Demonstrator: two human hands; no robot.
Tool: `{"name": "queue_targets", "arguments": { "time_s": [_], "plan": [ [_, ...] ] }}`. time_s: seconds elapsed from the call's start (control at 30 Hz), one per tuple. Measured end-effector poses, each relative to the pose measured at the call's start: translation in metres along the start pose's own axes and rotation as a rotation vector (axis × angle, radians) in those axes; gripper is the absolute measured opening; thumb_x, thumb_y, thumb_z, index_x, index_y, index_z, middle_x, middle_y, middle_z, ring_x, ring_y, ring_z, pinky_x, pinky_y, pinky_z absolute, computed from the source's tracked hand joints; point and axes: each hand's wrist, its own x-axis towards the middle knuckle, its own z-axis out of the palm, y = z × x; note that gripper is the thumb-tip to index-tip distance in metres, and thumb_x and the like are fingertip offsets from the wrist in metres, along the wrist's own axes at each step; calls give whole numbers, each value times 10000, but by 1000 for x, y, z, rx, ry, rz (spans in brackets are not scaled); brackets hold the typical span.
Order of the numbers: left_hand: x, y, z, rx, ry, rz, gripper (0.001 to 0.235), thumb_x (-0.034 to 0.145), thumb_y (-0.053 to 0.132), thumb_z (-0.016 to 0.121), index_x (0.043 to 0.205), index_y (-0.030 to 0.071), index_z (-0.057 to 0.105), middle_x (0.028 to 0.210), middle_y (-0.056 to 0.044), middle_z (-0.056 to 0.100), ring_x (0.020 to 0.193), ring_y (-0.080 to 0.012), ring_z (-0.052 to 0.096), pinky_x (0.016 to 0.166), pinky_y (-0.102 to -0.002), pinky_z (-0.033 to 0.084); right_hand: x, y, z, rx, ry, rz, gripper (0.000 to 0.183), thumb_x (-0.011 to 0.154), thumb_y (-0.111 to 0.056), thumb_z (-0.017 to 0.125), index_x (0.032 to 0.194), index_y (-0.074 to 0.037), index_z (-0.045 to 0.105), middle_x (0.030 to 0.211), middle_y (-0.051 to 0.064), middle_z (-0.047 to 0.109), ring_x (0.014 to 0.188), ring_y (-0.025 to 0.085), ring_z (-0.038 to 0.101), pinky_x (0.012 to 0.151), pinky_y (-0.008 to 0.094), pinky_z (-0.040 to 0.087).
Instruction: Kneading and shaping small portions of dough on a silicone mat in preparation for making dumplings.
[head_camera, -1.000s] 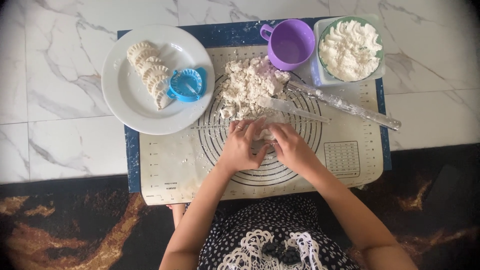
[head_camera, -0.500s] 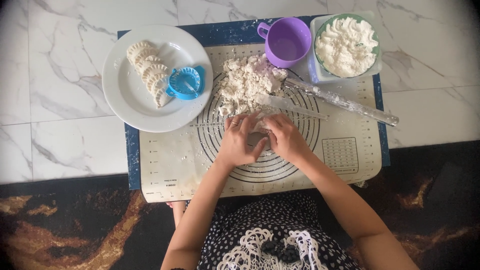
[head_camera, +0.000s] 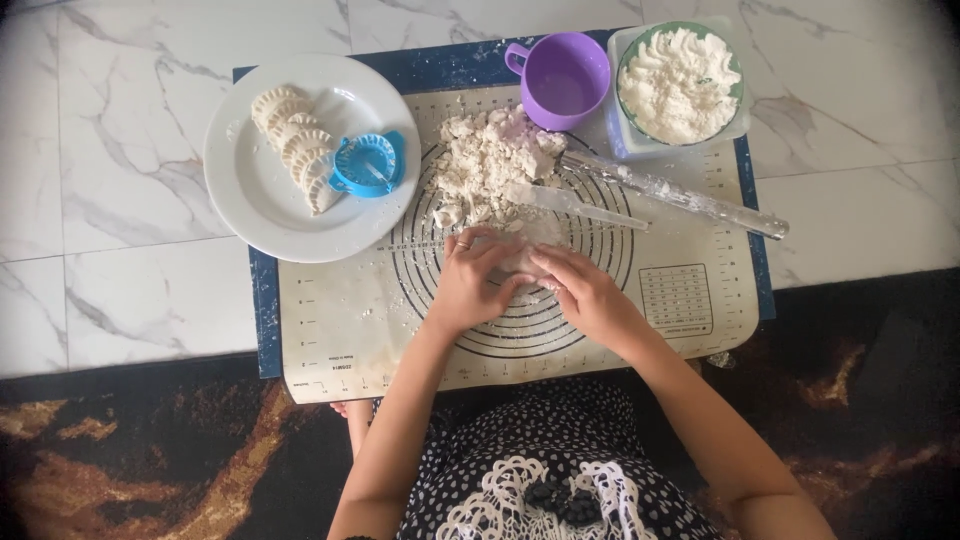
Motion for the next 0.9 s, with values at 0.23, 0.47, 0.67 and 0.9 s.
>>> {"name": "queue_targets", "arguments": {
  "time_s": [0.23, 0.47, 0.67, 0.9],
  "plan": [
    [-7, -16, 7, -17, -36, 3, 463, 739, 473, 853, 1077, 165, 782, 915, -50, 753, 1114, -305, 608, 897, -427, 389, 6, 3, 1, -64, -88, 81, 504, 881, 42, 652, 1364, -33, 532, 1259, 181, 606, 1193, 365, 625, 926, 459, 603],
    [-1, -16, 11, 80, -28, 81, 345, 793, 374, 820, 1017, 119, 755, 809, -50, 705, 1027, -278, 630, 852, -397, 400, 18, -4, 4, -253, -88, 26, 329, 939, -33, 614, 1261, 1, 560, 1156, 183, 603, 1095, 311, 654, 910, 361, 606],
    [0, -13, 14, 123, 10, 98, 262, 784, 304, 827, 940, 117, 732, 764, -39, 681, 991, -253, 637, 847, -385, 410, 24, -9, 3, -263, -30, -4, 282, 918, 13, 611, 1199, 33, 599, 1095, 181, 618, 1045, 318, 672, 866, 359, 606],
    [6, -9, 12, 164, 45, 128, 193, 737, 229, 838, 839, 129, 708, 709, -20, 659, 942, -241, 646, 815, -380, 419, 23, -1, 9, -258, 17, -3, 283, 886, 77, 589, 1157, 11, 636, 1036, 160, 637, 989, 290, 675, 849, 343, 598]
  ]
}}
